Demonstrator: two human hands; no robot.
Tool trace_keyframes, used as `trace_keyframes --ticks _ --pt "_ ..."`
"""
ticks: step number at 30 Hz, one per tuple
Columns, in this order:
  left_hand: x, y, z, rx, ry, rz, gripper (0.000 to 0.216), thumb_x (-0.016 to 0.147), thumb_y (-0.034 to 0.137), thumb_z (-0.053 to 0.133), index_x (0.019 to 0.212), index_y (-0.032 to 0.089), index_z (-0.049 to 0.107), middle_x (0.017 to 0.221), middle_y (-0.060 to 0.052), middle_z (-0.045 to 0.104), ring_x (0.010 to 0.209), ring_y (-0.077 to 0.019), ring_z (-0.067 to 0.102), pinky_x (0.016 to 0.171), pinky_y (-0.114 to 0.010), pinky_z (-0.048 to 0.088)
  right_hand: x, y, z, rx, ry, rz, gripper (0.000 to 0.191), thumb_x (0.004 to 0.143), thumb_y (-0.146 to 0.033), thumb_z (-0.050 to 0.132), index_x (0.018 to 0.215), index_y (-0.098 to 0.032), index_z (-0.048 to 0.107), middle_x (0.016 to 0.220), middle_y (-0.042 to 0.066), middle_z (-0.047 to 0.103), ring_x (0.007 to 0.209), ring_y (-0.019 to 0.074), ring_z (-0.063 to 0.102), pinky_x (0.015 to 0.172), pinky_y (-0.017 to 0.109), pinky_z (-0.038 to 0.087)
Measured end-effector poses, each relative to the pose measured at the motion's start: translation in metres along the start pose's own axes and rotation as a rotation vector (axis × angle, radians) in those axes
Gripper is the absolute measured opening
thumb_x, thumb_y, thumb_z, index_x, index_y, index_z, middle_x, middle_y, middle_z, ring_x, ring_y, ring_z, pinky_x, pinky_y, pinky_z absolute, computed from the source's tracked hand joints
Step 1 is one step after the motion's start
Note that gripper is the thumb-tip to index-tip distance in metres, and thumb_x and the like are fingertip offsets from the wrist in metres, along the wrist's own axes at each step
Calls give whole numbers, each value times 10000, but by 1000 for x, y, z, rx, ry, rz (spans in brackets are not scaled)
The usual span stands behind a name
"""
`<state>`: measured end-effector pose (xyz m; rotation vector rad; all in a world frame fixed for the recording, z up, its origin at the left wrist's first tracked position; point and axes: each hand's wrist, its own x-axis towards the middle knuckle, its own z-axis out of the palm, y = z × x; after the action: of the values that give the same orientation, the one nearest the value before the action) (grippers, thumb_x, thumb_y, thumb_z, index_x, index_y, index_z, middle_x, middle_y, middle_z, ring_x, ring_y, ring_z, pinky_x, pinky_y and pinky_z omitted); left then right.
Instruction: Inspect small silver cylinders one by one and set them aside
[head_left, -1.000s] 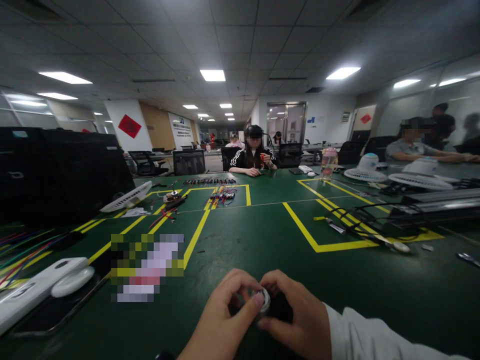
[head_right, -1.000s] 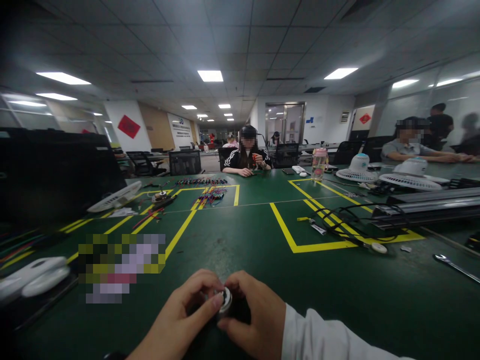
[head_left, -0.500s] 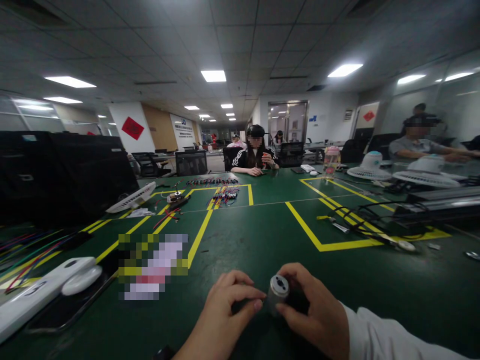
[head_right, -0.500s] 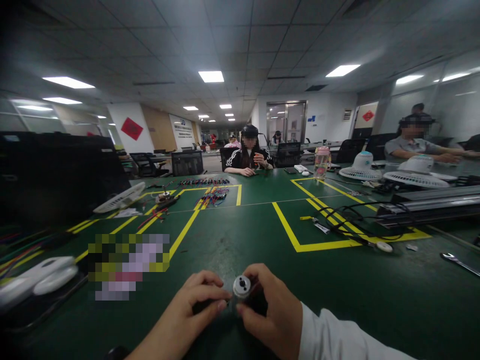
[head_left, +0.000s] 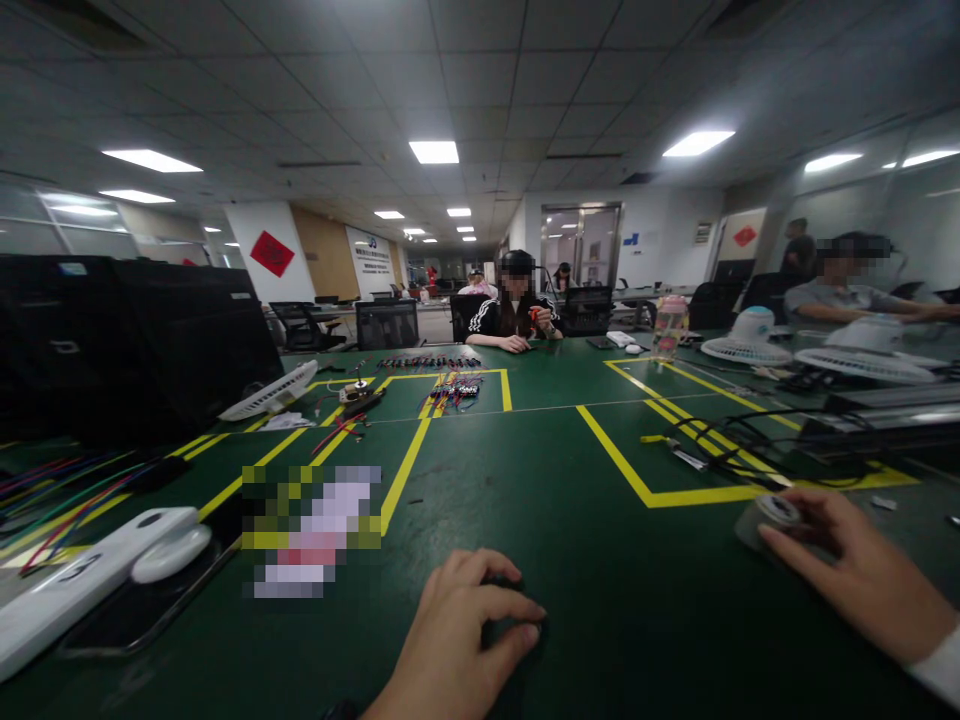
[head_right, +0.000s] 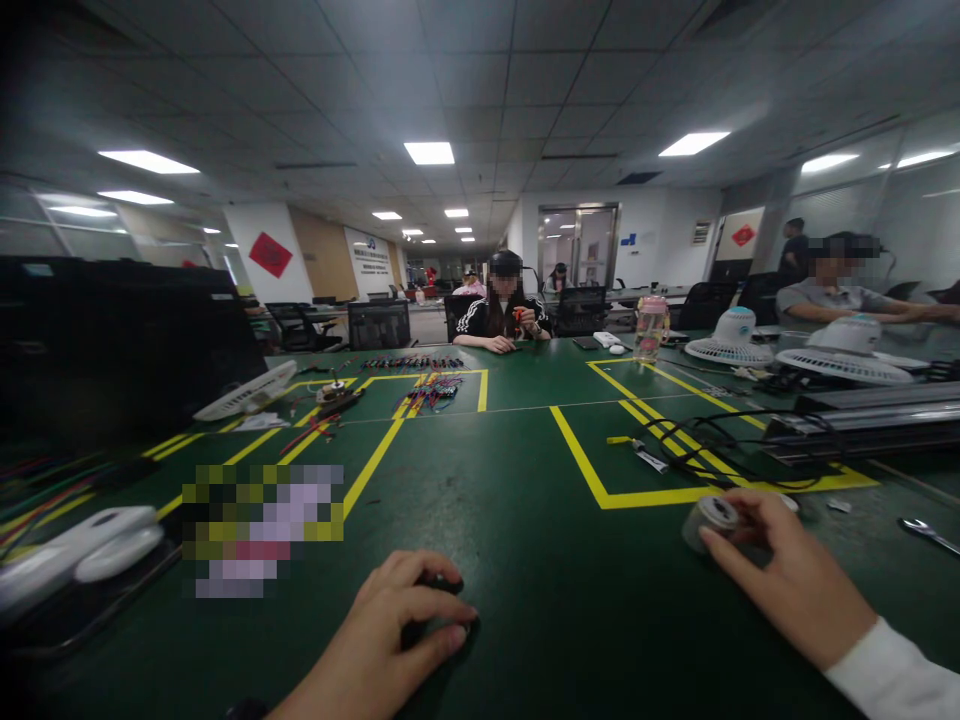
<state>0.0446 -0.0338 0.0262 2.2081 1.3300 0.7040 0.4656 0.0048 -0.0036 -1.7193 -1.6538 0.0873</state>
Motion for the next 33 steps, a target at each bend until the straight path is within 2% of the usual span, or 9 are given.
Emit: trace_keyframes --ticks 6,10,13,16,18,20,25,29,33 --pt "0 4 -4 -130 27 -49 195 812 263 617 967 327 717 1058 -40 663 1025 -274 561 881 -437 397 4 81 -28 -292 187 -21 345 747 -476 593 984 -262 463 863 113 617 667 221 646 511 289 509" --pt "-6 -6 -14 -327 110 -105 187 859 280 540 976 289 686 1028 -29 667 965 -233 596 842 -367 442 6 94 -35 -387 180 -11 403 736 -532 566 999 -246 459 881 105 613 685 222 637 533 316 507" --pt "-20 -24 -24 -412 205 -231 184 841 340 551 935 269 692 934 -25 698 856 -236 627 748 -349 470 5 60 -37 -602 286 -120 588 653 -617 602 1055 -207 475 1020 165 584 861 298 595 686 416 482" --pt "-35 -42 -34 -516 325 -339 217 803 392 584 915 242 693 815 -17 705 691 -211 628 607 -309 476 -5 -2 -20 -514 308 -453 581 632 -582 637 1049 -190 540 1091 140 567 1013 311 526 875 476 402" --pt "-41 -51 -37 -583 378 -373 233 777 408 612 899 225 691 755 -3 685 611 -190 611 536 -284 461 -18 -50 4 -267 134 -600 403 740 -452 598 1052 -198 568 1106 100 561 1067 251 504 938 442 386" --pt "-44 -55 -37 -627 406 -382 232 761 406 632 877 214 688 711 12 662 569 -175 598 508 -270 446 -33 -99 33 -42 -104 -619 303 830 -330 520 1104 -211 565 1142 81 536 1084 191 492 944 374 411" --pt "-43 -53 -36 -624 385 -356 239 764 412 633 879 209 681 666 27 638 556 -167 590 517 -267 438 -53 -190 88 239 -553 -648 392 797 -239 582 1188 -239 549 1116 53 531 997 157 498 890 308 440" --pt "-45 -51 -41 -633 331 -369 234 756 411 653 876 213 684 673 26 636 585 -169 594 555 -274 456 -54 -207 100 291 -639 -691 130 840 -194 507 837 -176 636 910 36 569 869 132 510 783 261 448" --pt "-46 -54 -42 -660 326 -364 220 766 398 652 878 212 683 678 25 640 585 -162 591 556 -270 451 -42 -170 79 298 -465 -628 199 889 -191 402 917 -190 599 933 43 569 846 113 540 748 234 470"
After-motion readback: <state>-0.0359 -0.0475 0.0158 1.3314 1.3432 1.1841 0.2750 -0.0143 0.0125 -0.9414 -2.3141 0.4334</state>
